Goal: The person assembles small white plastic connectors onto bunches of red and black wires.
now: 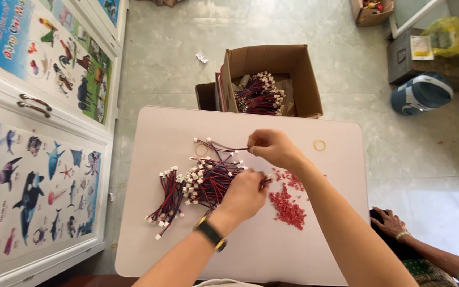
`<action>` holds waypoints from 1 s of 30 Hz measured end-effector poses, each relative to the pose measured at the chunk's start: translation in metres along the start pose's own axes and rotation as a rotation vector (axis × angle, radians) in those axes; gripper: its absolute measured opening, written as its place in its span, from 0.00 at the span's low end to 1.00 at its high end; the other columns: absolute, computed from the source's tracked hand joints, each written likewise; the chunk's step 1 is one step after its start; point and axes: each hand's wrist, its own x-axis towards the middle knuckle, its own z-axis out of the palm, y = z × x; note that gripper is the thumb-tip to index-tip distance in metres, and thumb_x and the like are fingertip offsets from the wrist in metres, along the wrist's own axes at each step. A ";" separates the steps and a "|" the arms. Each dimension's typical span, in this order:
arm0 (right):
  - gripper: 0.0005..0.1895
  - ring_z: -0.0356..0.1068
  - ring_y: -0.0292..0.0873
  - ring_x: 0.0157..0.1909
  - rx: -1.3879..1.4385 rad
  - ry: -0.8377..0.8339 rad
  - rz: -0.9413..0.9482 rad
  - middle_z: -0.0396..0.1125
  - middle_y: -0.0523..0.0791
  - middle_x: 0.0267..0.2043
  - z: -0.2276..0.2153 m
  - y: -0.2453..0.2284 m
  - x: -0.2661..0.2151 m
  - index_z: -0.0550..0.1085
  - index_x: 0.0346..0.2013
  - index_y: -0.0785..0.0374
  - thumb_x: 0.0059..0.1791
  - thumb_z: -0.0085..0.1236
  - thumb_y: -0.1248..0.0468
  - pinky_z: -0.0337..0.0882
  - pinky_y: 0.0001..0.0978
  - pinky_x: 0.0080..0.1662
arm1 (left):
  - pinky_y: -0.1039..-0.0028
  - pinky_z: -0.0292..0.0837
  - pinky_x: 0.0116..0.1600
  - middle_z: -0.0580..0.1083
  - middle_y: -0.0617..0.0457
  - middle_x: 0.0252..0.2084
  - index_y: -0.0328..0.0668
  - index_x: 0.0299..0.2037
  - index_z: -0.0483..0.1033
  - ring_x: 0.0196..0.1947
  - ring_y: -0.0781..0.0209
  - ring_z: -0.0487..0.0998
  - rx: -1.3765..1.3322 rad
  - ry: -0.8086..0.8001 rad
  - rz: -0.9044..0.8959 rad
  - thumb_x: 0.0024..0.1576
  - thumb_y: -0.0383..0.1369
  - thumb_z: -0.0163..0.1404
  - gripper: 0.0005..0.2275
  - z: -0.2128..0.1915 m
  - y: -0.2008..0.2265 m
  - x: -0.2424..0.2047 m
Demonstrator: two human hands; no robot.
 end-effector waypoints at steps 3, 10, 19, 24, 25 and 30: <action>0.05 0.71 0.38 0.38 0.531 0.140 0.049 0.72 0.45 0.36 -0.017 -0.001 -0.039 0.76 0.37 0.67 0.47 0.59 0.72 0.73 0.31 0.43 | 0.55 0.78 0.43 0.77 0.34 0.36 0.33 0.34 0.79 0.37 0.37 0.81 0.277 -0.256 -0.079 0.56 0.25 0.51 0.05 0.036 -0.001 0.038; 0.06 0.69 0.36 0.40 1.097 0.578 0.057 0.69 0.44 0.38 -0.035 0.003 -0.155 0.74 0.42 0.65 0.51 0.53 0.71 0.71 0.29 0.41 | 0.61 0.81 0.36 0.77 0.35 0.36 0.33 0.35 0.78 0.37 0.43 0.83 0.498 -0.421 -0.023 0.60 0.24 0.46 0.07 0.073 -0.014 0.051; 0.11 0.68 0.36 0.32 0.980 0.745 0.316 0.72 0.46 0.35 -0.018 0.032 -0.206 0.79 0.45 0.69 0.53 0.56 0.66 0.75 0.32 0.40 | 0.63 0.73 0.38 0.76 0.44 0.30 0.34 0.33 0.76 0.29 0.56 0.77 0.286 -0.356 -0.145 0.61 0.31 0.48 0.08 0.013 0.018 0.049; 0.11 0.64 0.33 0.30 1.116 0.324 0.344 0.68 0.40 0.29 0.014 -0.012 -0.169 0.79 0.40 0.69 0.51 0.61 0.62 0.68 0.26 0.34 | 0.75 0.71 0.34 0.77 0.54 0.27 0.34 0.38 0.78 0.28 0.74 0.70 -0.449 -0.251 -0.153 0.59 0.35 0.52 0.09 -0.050 0.066 0.013; 0.11 0.64 0.33 0.30 1.115 0.315 0.342 0.68 0.40 0.29 0.014 -0.020 -0.165 0.79 0.40 0.69 0.51 0.61 0.62 0.68 0.26 0.34 | 0.75 0.71 0.34 0.77 0.54 0.27 0.34 0.38 0.78 0.28 0.74 0.70 -0.447 -0.242 -0.155 0.59 0.35 0.52 0.09 -0.055 0.070 0.010; 0.10 0.61 0.32 0.28 0.902 0.392 0.450 0.66 0.38 0.26 0.022 -0.039 -0.159 0.80 0.39 0.68 0.49 0.62 0.62 0.64 0.26 0.30 | 0.79 0.69 0.32 0.76 0.56 0.27 0.34 0.38 0.80 0.28 0.76 0.70 -0.606 -0.013 -0.223 0.58 0.32 0.53 0.08 -0.055 0.071 -0.011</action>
